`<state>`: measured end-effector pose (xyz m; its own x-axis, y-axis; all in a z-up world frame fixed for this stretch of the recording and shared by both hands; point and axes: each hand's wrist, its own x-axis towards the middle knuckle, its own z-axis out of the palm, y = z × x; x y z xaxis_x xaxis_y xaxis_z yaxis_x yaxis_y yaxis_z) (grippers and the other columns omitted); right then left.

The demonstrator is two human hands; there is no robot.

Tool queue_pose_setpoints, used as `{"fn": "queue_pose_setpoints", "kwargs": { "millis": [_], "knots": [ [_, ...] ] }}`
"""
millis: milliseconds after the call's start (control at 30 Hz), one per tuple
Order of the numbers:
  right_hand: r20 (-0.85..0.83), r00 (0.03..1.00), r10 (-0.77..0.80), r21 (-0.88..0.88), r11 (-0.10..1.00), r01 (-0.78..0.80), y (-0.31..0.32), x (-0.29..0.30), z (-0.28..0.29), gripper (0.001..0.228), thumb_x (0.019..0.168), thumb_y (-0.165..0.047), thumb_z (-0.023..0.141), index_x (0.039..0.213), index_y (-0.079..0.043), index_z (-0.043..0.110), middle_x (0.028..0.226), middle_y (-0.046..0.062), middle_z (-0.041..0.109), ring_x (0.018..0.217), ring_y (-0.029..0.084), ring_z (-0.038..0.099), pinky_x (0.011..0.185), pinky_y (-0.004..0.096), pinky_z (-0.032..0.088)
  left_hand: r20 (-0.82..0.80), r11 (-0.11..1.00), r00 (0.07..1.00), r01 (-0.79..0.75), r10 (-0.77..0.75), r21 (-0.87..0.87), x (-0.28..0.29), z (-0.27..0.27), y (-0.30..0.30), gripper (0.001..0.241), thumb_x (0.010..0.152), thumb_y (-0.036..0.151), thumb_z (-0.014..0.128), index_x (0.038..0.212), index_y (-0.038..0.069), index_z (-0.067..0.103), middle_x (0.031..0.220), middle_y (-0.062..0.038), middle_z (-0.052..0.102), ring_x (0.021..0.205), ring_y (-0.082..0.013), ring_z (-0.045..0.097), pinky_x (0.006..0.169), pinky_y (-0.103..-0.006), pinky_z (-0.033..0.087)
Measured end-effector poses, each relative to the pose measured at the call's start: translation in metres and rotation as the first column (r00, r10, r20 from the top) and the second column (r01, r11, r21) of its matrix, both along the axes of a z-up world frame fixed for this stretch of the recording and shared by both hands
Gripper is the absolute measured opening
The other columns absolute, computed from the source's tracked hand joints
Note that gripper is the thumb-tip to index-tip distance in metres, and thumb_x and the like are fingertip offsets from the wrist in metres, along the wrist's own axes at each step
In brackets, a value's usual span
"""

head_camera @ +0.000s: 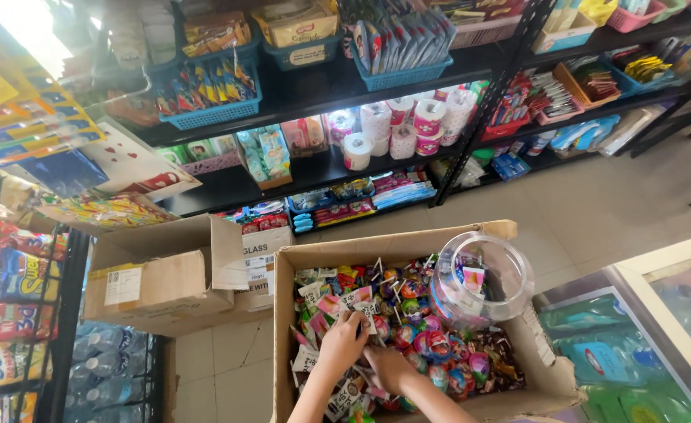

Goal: Sort and place individual candy packets and snacks into a display jar in a grocery store.

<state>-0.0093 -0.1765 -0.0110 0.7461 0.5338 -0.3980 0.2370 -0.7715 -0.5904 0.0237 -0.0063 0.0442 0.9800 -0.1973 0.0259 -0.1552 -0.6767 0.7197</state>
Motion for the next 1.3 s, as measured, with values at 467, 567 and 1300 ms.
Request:
{"fn": "queue_pose_setpoints", "kwargs": {
  "millis": [467,567,1300],
  "knots": [
    [-0.111,0.991,-0.079,-0.046,0.996,0.074,-0.013,-0.019,0.054,0.042,0.081,-0.012,0.07,0.122,-0.008,0.062,0.118,0.021,0.068,0.113,0.041,0.063,0.092,0.05,0.051,0.028,0.851,0.999,0.024,-0.046,0.525,0.055,-0.097,-0.036,0.076,0.068,0.032,0.09,0.131,0.009,0.055,0.123,-0.015,0.059,0.119,-0.0377,0.053,0.098,-0.0519,0.042],
    [-0.133,0.972,-0.194,0.09,0.974,0.207,-0.031,-0.02,0.094,0.035,0.086,-0.012,0.069,0.12,-0.009,0.061,0.112,0.018,0.07,0.105,0.036,0.067,0.087,0.046,0.052,-0.019,0.924,1.0,-0.003,0.011,0.383,0.052,-0.087,-0.032,0.073,0.069,0.023,0.09,0.131,0.011,0.054,0.122,-0.018,0.058,0.116,-0.0393,0.056,0.097,-0.0501,0.047],
    [0.424,0.311,-0.85,0.717,0.525,0.458,-0.14,0.016,0.257,0.046,0.089,-0.011,0.074,0.128,0.0,0.054,0.125,0.015,0.066,0.115,0.024,0.066,0.096,0.035,0.051,-0.398,0.583,0.915,-0.357,0.062,-0.73,0.01,0.102,-0.029,0.05,0.081,0.008,0.081,0.121,0.005,0.051,0.098,-0.01,0.073,0.085,-0.0132,0.07,0.066,-0.0296,0.056]
  ]
}}
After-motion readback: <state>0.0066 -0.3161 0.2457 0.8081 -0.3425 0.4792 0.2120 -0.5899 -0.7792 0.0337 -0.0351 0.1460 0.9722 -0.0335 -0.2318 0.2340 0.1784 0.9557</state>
